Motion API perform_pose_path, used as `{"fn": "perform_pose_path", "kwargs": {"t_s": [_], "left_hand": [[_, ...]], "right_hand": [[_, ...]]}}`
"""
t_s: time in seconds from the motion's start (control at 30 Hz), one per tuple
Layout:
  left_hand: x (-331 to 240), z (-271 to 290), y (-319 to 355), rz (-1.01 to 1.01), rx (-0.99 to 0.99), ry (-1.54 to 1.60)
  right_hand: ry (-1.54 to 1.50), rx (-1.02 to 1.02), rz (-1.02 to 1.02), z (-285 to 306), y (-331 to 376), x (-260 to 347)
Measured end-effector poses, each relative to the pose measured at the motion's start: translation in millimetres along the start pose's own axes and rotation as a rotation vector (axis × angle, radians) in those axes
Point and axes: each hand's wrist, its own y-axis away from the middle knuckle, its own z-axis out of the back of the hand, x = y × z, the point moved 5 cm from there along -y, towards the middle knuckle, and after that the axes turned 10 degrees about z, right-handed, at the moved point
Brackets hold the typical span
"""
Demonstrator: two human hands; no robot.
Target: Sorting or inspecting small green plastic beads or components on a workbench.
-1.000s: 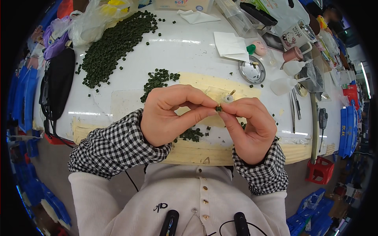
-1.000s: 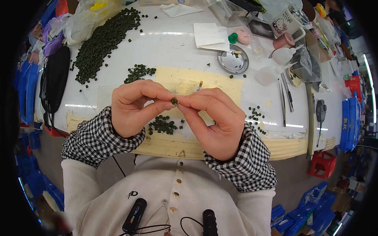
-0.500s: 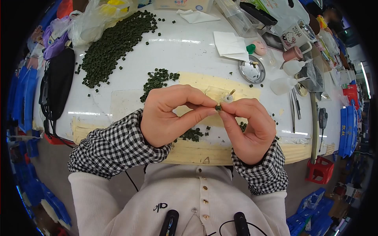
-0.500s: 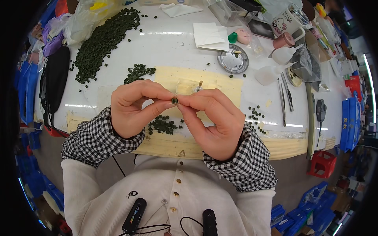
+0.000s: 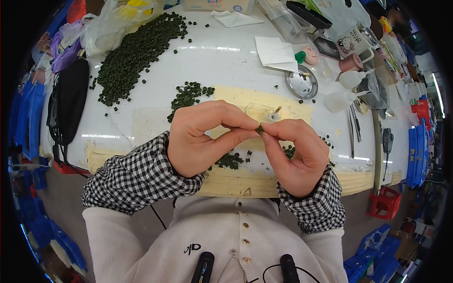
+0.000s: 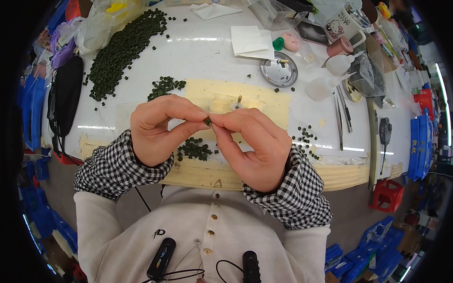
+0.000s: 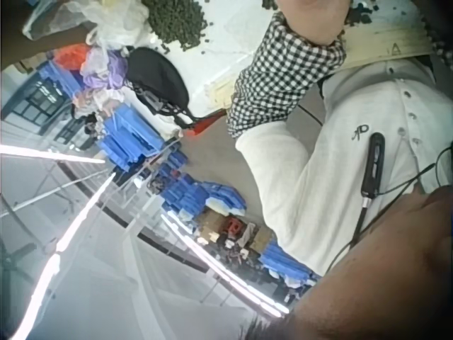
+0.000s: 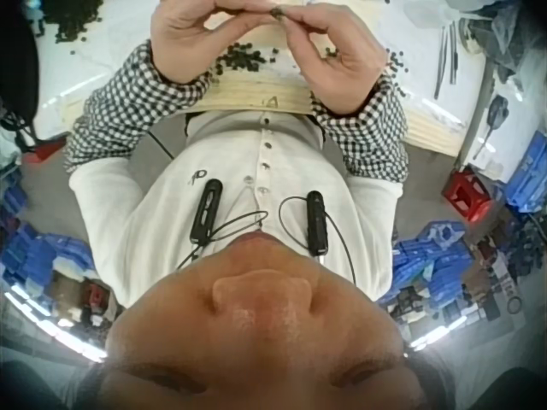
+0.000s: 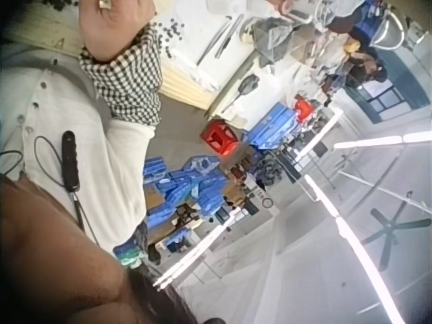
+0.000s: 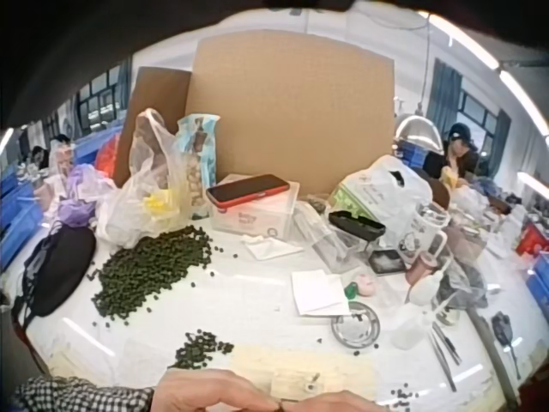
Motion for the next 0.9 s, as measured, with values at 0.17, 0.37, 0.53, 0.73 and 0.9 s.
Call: {"fn": "perform_pose_path", "kwargs": {"t_s": [0.17,0.37,0.53,0.73,0.9], "left_hand": [[1.2,-1.4,-0.8,0.070,0.022,0.033],[0.0,-1.3,0.0,0.025,0.030,-0.015],[-1.3,-2.0,0.1,0.009,0.038,-0.018],[-1.1,-2.7,0.0,-0.011,0.049,-0.040],[-2.7,-3.1,0.0,-0.016,0.046,-0.052]], "right_hand": [[0.012,0.011,0.016,1.2,-0.5,0.6],[0.044,0.055,0.069,0.5,-3.6,2.3],[0.091,0.084,0.137,1.3,-3.5,1.2],[0.118,0.081,0.156,1.0,-2.0,-0.1],[0.138,0.081,0.170,0.1,-2.1,0.9]]}}
